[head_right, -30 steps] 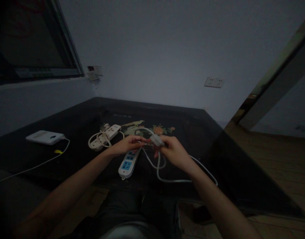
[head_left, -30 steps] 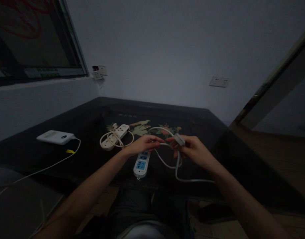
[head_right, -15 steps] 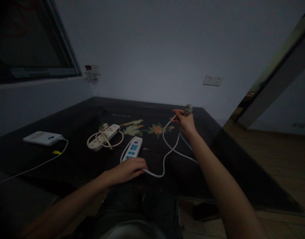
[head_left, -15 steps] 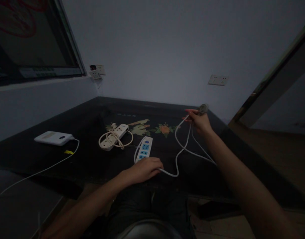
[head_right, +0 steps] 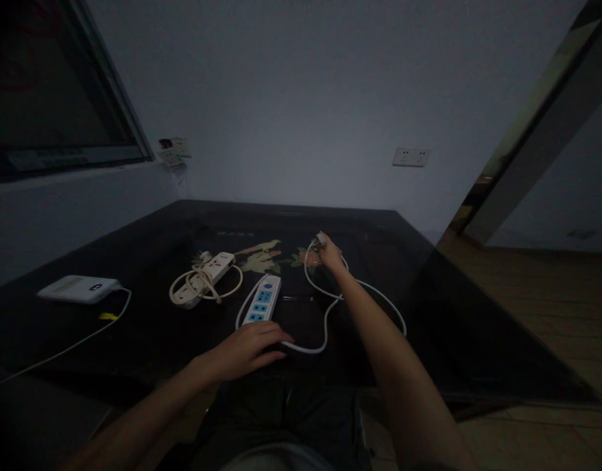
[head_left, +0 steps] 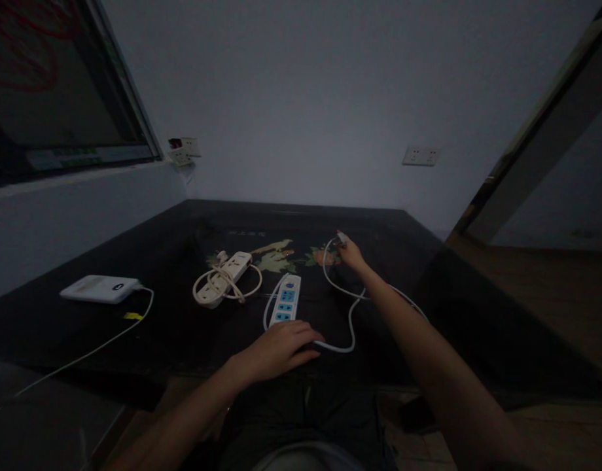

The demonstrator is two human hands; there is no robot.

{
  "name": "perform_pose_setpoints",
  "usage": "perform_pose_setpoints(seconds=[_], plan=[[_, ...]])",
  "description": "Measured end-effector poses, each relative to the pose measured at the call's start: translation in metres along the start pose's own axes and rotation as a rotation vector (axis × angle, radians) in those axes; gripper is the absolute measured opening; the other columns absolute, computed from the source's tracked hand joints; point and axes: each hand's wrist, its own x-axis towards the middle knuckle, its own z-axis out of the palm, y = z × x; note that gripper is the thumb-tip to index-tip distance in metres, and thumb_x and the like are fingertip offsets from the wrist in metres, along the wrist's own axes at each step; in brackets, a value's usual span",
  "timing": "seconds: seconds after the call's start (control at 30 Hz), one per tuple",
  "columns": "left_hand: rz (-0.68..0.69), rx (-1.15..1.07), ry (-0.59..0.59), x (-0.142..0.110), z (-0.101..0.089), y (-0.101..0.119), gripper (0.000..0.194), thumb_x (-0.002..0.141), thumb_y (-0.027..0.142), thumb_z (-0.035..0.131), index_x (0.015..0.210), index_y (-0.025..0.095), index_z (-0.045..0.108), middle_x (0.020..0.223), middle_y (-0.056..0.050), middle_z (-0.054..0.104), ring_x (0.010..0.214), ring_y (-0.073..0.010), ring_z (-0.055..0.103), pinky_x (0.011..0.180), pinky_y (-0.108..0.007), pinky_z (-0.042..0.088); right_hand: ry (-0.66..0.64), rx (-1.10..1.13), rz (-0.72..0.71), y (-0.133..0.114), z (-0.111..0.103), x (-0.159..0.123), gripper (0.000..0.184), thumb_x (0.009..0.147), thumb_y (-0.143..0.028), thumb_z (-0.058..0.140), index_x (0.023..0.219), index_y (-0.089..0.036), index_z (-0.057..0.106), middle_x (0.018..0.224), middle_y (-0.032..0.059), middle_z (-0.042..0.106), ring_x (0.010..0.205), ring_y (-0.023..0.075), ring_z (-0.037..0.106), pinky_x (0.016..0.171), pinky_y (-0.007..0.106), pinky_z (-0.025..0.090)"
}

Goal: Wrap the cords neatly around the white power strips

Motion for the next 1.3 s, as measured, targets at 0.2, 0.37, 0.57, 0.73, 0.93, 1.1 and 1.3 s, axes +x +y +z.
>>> perform_pose_setpoints(seconds=[0.2, 0.37, 0.57, 0.73, 0.93, 1.1, 1.3], plan=[[-0.096, -0.173, 0.229, -0.01, -0.009, -0.011, 0.028, 0.093, 0.034, 0.046, 0.114, 0.023, 0.061, 0.113, -0.006, 0.063, 0.107, -0.0184, 0.057, 0.094, -0.031, 0.044, 0.087, -0.191, -0.006, -0.012, -0.029, -0.006, 0.041, 0.079, -0.014, 0.055, 0.118, -0.023, 0.062, 0.103, 0.009, 0.071, 0.095, 0.022, 0.065, 0.082, 0.028, 0.047], [-0.353, -0.251, 0.593, -0.03, -0.011, -0.033, 0.026, 0.09, 0.034, 0.05, 0.11, 0.023, 0.062, 0.114, -0.006, 0.064, 0.108, -0.0209, 0.058, 0.097, -0.035, 0.044, 0.155, -0.461, -0.039, -0.021, -0.087, 0.002, 0.03, 0.08, -0.026, 0.061, 0.108, -0.02, 0.07, 0.104, 0.0126, 0.07, 0.099, 0.0263, 0.063, 0.075, 0.029, 0.044], [-0.588, -0.294, 0.702, -0.052, 0.016, -0.052, 0.045, 0.083, 0.044, 0.052, 0.118, 0.017, 0.057, 0.113, -0.011, 0.062, 0.102, -0.0245, 0.062, 0.091, -0.04, 0.049, -0.026, -0.496, -0.076, -0.011, -0.159, -0.007, 0.035, 0.067, -0.032, 0.075, 0.094, -0.01, 0.073, 0.079, 0.0074, 0.07, 0.071, 0.0163, 0.06, 0.061, 0.024, 0.039], [-0.695, -0.237, 0.592, -0.034, 0.016, -0.061, 0.063, 0.082, 0.054, 0.047, 0.129, 0.011, 0.049, 0.127, -0.017, 0.055, 0.112, -0.0277, 0.058, 0.095, -0.04, 0.045, -0.235, -0.38, -0.07, 0.021, -0.159, -0.034, 0.03, 0.067, -0.039, 0.071, 0.081, -0.013, 0.073, 0.065, 0.0011, 0.065, 0.058, 0.0114, 0.053, 0.055, 0.023, 0.035], [-0.799, -0.068, 0.263, 0.009, -0.009, -0.074, 0.064, 0.078, 0.063, 0.049, 0.116, 0.012, 0.054, 0.117, -0.018, 0.063, 0.107, -0.0316, 0.061, 0.086, -0.036, 0.047, -0.353, -0.395, -0.108, 0.053, -0.08, -0.058, 0.023, 0.076, -0.035, 0.06, 0.069, -0.013, 0.065, 0.058, -0.0002, 0.059, 0.056, 0.012, 0.051, 0.052, 0.022, 0.033], [-0.864, 0.144, 0.165, 0.035, -0.013, -0.068, 0.071, 0.07, 0.072, 0.05, 0.107, 0.011, 0.053, 0.113, -0.023, 0.062, 0.101, -0.0382, 0.061, 0.076, -0.038, 0.046, -0.342, -0.446, -0.149, 0.052, -0.022, -0.06, 0.017, 0.088, -0.025, 0.047, 0.088, -0.014, 0.06, 0.082, 0.0069, 0.068, 0.074, 0.0155, 0.06, 0.063, 0.023, 0.04], [-0.818, 0.206, 0.21, 0.049, -0.001, -0.053, 0.048, 0.073, 0.043, 0.058, 0.106, 0.01, 0.049, 0.113, -0.023, 0.061, 0.107, -0.0367, 0.058, 0.079, -0.037, 0.045, -0.384, -0.559, -0.181, 0.034, 0.019, -0.06, 0.026, 0.084, -0.029, 0.058, 0.103, -0.012, 0.053, 0.106, 0.0175, 0.065, 0.095, 0.0255, 0.063, 0.076, 0.031, 0.044]])
